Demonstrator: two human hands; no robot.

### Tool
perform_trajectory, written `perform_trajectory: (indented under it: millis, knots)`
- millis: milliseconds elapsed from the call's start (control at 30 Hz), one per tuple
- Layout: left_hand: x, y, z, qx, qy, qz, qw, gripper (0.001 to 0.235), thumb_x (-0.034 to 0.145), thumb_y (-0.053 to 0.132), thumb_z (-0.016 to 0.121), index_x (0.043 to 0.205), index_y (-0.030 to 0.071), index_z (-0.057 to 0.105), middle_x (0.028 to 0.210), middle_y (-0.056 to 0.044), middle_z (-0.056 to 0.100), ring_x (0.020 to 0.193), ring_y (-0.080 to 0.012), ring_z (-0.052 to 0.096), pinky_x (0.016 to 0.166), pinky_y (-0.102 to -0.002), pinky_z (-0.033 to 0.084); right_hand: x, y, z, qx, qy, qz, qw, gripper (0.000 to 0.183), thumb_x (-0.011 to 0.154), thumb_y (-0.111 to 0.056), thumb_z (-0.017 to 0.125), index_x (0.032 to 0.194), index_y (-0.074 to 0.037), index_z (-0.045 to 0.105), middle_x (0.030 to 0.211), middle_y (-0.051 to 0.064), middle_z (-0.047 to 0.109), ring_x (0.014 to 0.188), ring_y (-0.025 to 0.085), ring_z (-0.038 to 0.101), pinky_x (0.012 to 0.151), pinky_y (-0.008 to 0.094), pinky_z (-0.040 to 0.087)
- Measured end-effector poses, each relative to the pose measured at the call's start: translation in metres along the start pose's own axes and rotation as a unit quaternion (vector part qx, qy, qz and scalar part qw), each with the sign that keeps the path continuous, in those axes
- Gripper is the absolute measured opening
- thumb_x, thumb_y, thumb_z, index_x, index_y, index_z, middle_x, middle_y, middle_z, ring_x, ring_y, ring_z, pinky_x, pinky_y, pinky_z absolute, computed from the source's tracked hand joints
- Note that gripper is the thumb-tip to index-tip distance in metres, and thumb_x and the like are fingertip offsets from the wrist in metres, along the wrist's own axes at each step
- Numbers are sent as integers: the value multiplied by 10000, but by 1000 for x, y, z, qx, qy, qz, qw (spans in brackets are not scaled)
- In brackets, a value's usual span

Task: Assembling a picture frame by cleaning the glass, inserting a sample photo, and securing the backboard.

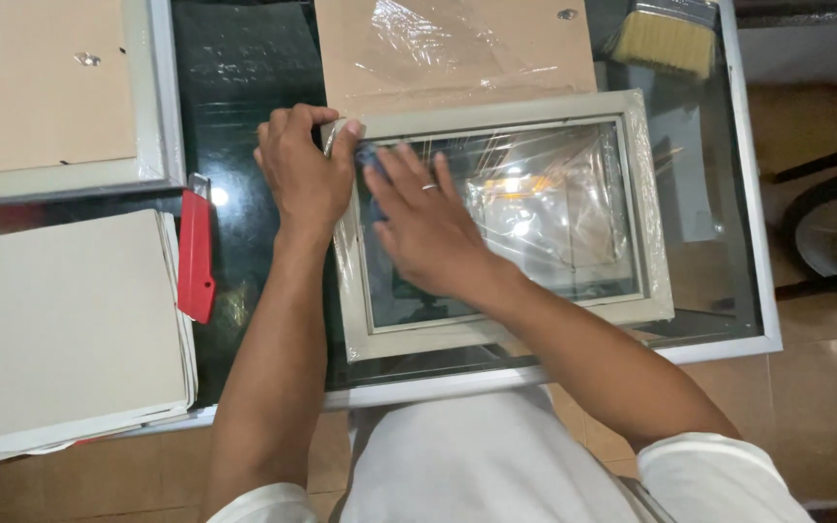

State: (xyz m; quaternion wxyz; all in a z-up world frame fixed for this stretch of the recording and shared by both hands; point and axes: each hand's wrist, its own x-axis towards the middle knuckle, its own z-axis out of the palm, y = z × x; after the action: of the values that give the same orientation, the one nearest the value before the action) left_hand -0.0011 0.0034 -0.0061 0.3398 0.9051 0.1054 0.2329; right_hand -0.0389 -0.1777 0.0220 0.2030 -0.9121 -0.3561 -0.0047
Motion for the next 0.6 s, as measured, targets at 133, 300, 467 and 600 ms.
perform_trajectory:
  millis: [133, 300, 467, 600]
  knots:
    - [-1, 14, -10, -2, -6, -8, 1000, 250, 894, 300, 876, 1016, 175, 698, 1014, -37, 625, 1017, -315, 606, 914, -468, 439, -47, 68, -61, -75, 6, 55, 996, 647, 954, -174, 637, 1550, -9, 445, 1619, 254, 362, 1498, 465, 305, 1138, 737, 189]
    - [-4, 16, -17, 23, -8, 70, 997, 198, 954, 214, 789, 1067, 78, 700, 1016, -119, 611, 938, -298, 535, 887, -436, 410, -99, 116, -104, -77, 34, 170, 982, 530, 1035, -108, 536, 1511, 109, 450, 1586, 345, 369, 1501, 515, 236, 1166, 693, 54]
    - [-15, 22, -45, 25, -55, 101, 993, 407, 938, 60, 745, 1323, -16, 636, 1259, -183, 657, 1128, -366, 578, 986, -471, 425, -91, 105, -96, -68, 15, 149, 986, 575, 1046, -157, 528, 1513, 156, 407, 1585, 405, 291, 1495, 545, 165, 1177, 674, 59]
    - [-35, 14, -35, 77, -100, 97, 987, 473, 1068, 135, 587, 1523, 49, 492, 1536, -144, 558, 1445, -365, 397, 1209, -589, 191, -68, 43, -82, -43, -114, 50, 991, 656, 1000, -224, 529, 1552, 44, 296, 1635, 305, 213, 1527, 475, 145, 1231, 613, 98]
